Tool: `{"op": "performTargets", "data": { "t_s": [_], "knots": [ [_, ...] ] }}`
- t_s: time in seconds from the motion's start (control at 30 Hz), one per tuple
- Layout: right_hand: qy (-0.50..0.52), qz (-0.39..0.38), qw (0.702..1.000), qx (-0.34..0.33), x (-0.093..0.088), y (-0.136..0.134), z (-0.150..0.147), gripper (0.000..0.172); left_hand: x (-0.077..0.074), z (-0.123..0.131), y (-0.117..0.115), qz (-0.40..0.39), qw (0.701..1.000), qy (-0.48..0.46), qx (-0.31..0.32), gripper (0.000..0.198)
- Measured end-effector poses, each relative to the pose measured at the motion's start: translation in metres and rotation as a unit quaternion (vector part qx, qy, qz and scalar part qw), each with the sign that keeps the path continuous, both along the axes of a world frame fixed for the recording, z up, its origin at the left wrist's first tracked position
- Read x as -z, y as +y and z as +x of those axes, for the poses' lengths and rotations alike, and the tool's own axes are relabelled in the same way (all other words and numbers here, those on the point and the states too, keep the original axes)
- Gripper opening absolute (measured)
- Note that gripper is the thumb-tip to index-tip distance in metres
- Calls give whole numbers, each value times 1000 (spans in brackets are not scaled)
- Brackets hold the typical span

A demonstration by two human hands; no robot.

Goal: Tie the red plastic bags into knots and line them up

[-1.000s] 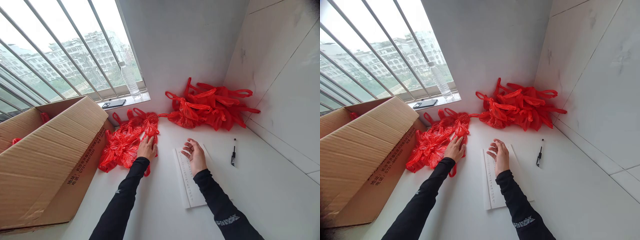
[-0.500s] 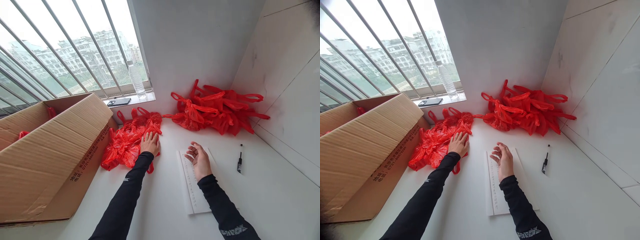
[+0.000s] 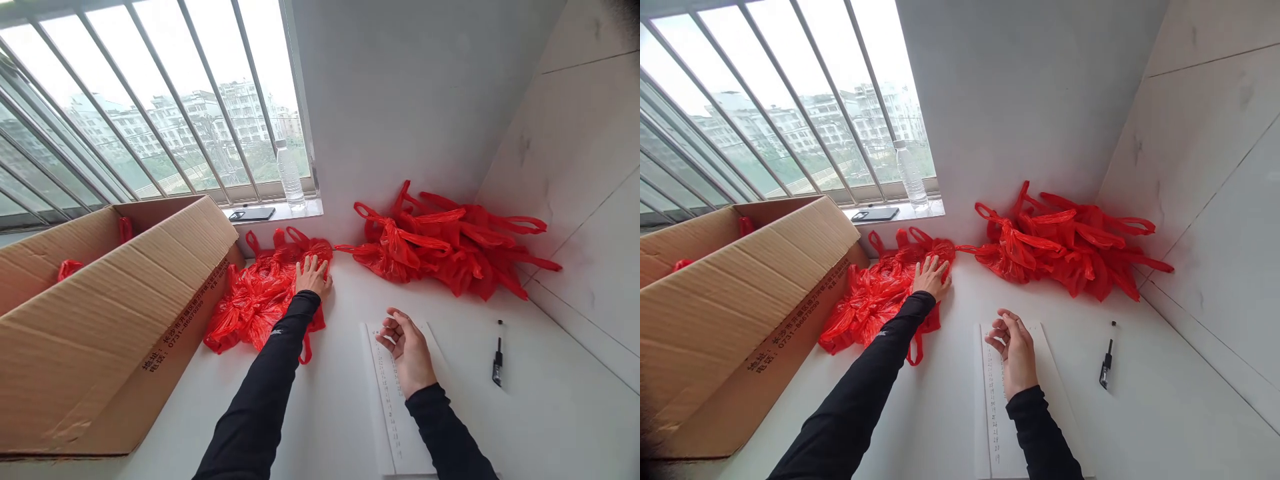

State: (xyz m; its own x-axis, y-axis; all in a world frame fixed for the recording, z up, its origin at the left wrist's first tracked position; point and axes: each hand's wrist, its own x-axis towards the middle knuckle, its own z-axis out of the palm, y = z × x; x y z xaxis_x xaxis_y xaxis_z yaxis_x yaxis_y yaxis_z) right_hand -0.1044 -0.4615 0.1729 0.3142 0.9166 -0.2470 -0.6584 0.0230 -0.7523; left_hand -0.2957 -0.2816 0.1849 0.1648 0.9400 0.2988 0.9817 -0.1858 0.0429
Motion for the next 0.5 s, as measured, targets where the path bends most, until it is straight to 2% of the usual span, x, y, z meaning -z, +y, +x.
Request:
{"op": "performTargets", "data": {
  "t_s": [0.13,0.23,0.37,0.5],
  "knots": [
    [-1,-3,1000,-5,2,1,0,31,17,-8,5,-38,999,-8,-33,59],
    [-7,1,1000,-9,0,2,0,30,20,-9,5,-43,998,-19,-42,60],
    [-7,1,1000,2,-4,3,-2,28,6,-2,6,-38,997,-44,-47,58],
    [1,1,1000,14,-5,4,-3,26,-14,26,-1,-6,996,-85,-16,63]
  ]
}}
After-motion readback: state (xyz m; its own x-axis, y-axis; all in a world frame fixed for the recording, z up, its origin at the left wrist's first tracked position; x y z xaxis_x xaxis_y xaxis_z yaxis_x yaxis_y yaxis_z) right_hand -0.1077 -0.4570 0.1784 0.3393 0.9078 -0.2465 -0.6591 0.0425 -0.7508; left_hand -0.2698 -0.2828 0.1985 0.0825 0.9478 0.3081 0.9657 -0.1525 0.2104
